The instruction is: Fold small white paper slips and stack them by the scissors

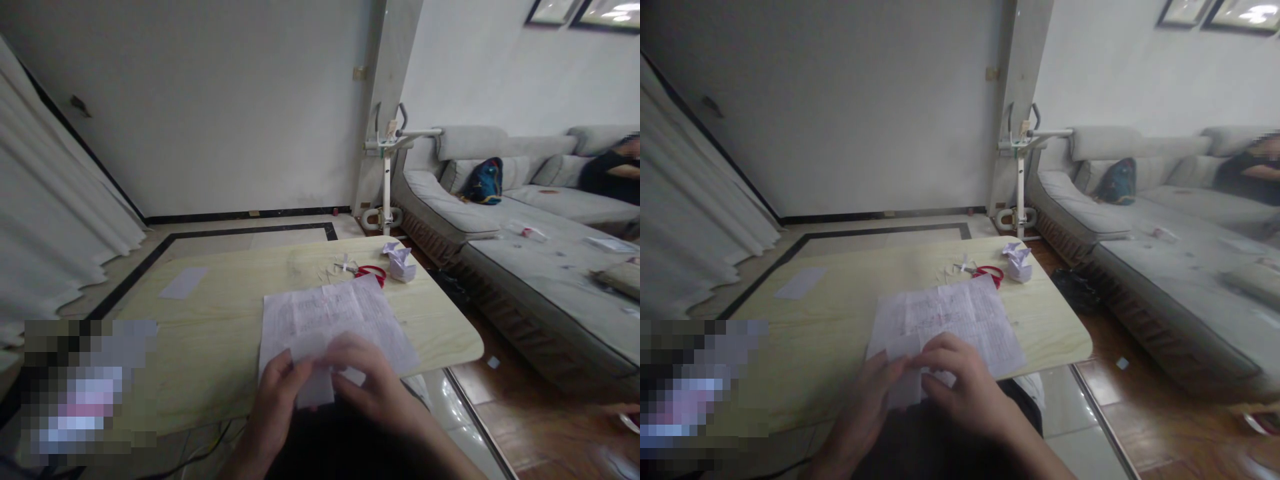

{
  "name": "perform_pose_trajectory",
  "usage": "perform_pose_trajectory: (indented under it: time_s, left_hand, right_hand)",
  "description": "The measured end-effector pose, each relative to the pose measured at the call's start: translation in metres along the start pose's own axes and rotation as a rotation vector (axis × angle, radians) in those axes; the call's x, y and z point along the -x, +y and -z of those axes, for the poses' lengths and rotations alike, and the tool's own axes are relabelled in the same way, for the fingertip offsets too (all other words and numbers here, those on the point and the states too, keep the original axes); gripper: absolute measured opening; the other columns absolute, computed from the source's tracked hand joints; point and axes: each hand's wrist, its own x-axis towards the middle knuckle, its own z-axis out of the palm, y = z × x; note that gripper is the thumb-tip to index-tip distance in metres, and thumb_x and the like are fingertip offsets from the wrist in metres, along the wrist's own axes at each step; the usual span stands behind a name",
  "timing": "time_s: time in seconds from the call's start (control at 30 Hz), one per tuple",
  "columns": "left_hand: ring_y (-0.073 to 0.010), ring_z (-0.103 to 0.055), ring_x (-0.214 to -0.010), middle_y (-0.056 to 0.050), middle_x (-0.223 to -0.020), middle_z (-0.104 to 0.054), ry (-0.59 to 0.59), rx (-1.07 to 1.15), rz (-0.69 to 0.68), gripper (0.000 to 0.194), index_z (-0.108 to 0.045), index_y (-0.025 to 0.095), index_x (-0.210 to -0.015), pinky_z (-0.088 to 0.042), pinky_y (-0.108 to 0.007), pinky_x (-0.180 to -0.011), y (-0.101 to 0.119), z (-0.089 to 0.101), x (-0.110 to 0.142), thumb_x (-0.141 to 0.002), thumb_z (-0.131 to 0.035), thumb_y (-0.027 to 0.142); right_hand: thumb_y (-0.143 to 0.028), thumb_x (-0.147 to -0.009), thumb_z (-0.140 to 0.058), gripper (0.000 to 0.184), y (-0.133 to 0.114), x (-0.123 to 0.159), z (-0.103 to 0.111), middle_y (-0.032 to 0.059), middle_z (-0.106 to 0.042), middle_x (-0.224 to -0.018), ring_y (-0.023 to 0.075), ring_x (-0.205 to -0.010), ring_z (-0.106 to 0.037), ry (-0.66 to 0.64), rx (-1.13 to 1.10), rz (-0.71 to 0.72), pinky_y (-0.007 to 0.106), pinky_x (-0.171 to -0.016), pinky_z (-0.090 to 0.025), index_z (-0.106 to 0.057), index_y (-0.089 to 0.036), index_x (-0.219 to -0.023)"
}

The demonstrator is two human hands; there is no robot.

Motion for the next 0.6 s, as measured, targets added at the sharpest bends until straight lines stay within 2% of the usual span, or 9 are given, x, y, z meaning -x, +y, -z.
perform_pose_trajectory:
  time_s: [0.13, 0.27, 0.43, 0.53, 0.6]
  left_hand:
    - [-0.0198, -0.067, -0.058, -0.003, -0.068, -0.074, 0.021, -0.048, -0.01, 0.035, -0.074, 0.013, -0.092, -0.052, -0.025, -0.051, -0.0033, -0.001, 0.0008, -0.072, -0.075, 0.042]
    - [-0.0201, -0.066, -0.061, -0.003, -0.068, -0.073, 0.04, -0.096, -0.075, 0.029, -0.074, 0.015, -0.081, -0.052, -0.025, -0.052, -0.0012, -0.0013, 0.0031, -0.074, -0.072, 0.043]
    - [-0.0193, -0.064, -0.056, -0.002, -0.065, -0.071, -0.022, -0.179, -0.097, 0.027, -0.073, 0.016, -0.077, -0.051, -0.026, -0.05, 0.0045, -0.0013, 0.0066, -0.077, -0.07, 0.043]
    - [-0.0191, -0.064, -0.056, -0.001, -0.06, -0.069, -0.086, -0.287, -0.15, 0.03, -0.072, 0.017, -0.071, -0.051, -0.026, -0.054, 0.0066, 0.0005, 0.0057, -0.08, -0.068, 0.045]
    - [-0.0203, -0.065, -0.063, -0.003, -0.063, -0.07, -0.141, -0.359, -0.196, 0.033, -0.073, 0.017, -0.075, -0.052, -0.026, -0.059, 0.0046, 0.0043, 0.0027, -0.082, -0.066, 0.047]
  right_hand:
    - [-0.009, -0.086, -0.062, 0.021, 0.0043, -0.0008, 0.0022, 0.0045, -0.063, -0.096, 0.0186, -0.09, -0.062, 0.03, 0.006, 0.032, 0.031, -0.08, -0.05, -0.072, -0.022, -0.098]
    - [-0.015, -0.088, -0.064, 0.012, 0.0034, -0.0001, 0.0044, 0.0055, -0.064, -0.096, 0.02, -0.091, -0.062, 0.042, 0.005, 0.024, 0.032, -0.08, -0.049, -0.072, -0.022, -0.094]
    - [-0.028, -0.09, -0.066, 0.009, 0.0023, -0.0008, 0.0042, 0.0055, -0.065, -0.09, 0.0204, -0.086, -0.062, 0.067, -0.031, 0.036, 0.031, -0.077, -0.049, -0.071, -0.021, -0.089]
    - [-0.029, -0.092, -0.063, 0.014, 0.0035, -0.0013, 0.0025, 0.0049, -0.066, -0.085, 0.0199, -0.083, -0.062, 0.127, -0.032, 0.03, 0.031, -0.076, -0.048, -0.069, -0.02, -0.083]
    - [-0.026, -0.093, -0.06, 0.015, 0.0045, -0.0006, 0.0008, 0.0043, -0.065, -0.083, 0.0192, -0.08, -0.061, 0.178, -0.015, 0.027, 0.031, -0.075, -0.048, -0.065, -0.02, -0.081]
